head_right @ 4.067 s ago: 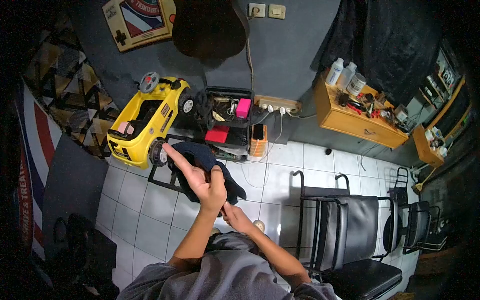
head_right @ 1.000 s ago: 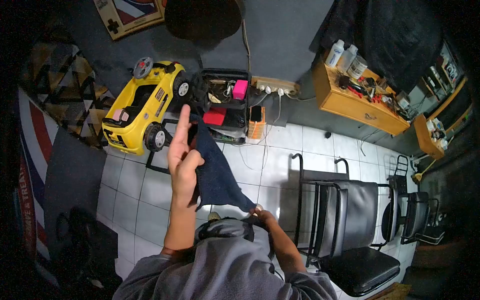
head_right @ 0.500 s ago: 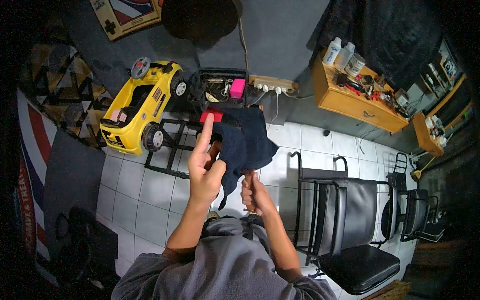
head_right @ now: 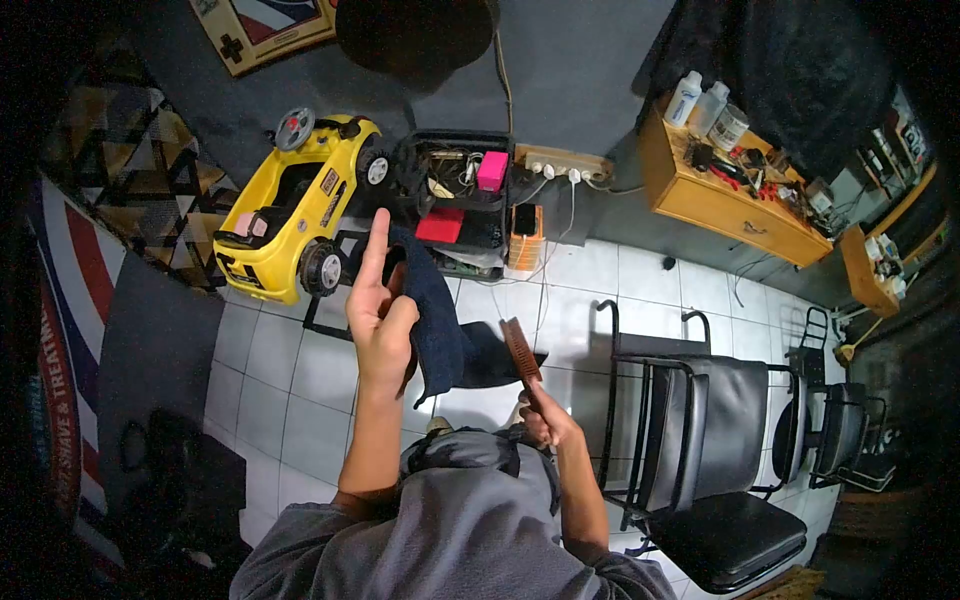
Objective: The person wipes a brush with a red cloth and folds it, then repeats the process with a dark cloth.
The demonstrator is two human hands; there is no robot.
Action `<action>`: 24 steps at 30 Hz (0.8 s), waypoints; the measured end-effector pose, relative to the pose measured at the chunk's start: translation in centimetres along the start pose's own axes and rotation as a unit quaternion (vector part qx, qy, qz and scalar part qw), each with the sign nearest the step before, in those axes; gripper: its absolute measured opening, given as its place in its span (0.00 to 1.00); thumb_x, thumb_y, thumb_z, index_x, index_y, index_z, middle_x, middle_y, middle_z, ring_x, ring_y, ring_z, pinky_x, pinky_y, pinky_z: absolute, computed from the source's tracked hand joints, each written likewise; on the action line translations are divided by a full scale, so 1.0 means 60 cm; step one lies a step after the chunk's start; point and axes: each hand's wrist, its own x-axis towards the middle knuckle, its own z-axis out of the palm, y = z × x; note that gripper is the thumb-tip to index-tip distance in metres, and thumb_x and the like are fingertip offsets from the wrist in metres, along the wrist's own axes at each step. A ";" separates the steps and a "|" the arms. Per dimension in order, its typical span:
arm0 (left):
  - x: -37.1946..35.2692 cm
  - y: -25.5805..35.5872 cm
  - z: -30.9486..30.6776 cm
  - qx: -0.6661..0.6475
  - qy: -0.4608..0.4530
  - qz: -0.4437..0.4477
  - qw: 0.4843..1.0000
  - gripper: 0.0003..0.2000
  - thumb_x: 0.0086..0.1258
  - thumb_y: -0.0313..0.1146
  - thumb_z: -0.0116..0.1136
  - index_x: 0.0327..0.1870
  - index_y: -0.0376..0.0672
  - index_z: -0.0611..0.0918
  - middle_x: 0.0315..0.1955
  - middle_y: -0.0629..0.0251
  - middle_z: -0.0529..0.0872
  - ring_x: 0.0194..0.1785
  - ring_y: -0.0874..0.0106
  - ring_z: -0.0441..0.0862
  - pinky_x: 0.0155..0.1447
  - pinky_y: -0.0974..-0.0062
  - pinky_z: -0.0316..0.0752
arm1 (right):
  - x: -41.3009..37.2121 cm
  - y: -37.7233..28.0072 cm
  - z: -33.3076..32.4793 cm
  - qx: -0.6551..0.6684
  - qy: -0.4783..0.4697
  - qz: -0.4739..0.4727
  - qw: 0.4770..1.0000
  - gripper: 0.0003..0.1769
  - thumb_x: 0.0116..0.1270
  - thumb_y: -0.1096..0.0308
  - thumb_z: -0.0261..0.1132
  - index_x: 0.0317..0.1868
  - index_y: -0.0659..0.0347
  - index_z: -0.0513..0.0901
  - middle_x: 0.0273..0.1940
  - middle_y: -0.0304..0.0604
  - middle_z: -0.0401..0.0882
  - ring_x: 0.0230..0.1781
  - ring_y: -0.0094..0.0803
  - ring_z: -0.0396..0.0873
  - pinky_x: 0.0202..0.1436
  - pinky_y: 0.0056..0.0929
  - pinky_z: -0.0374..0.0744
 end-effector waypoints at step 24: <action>-0.015 -0.021 -0.008 0.036 -0.023 -0.018 0.999 0.38 0.53 0.13 0.39 0.73 0.38 0.58 0.39 0.72 0.77 0.32 0.88 0.67 0.36 0.92 0.64 | -0.015 0.000 0.120 -0.187 0.048 -0.340 0.920 0.26 0.78 0.52 0.42 0.34 0.66 0.73 0.21 0.37 0.70 0.22 0.24 0.68 0.29 0.25 0.69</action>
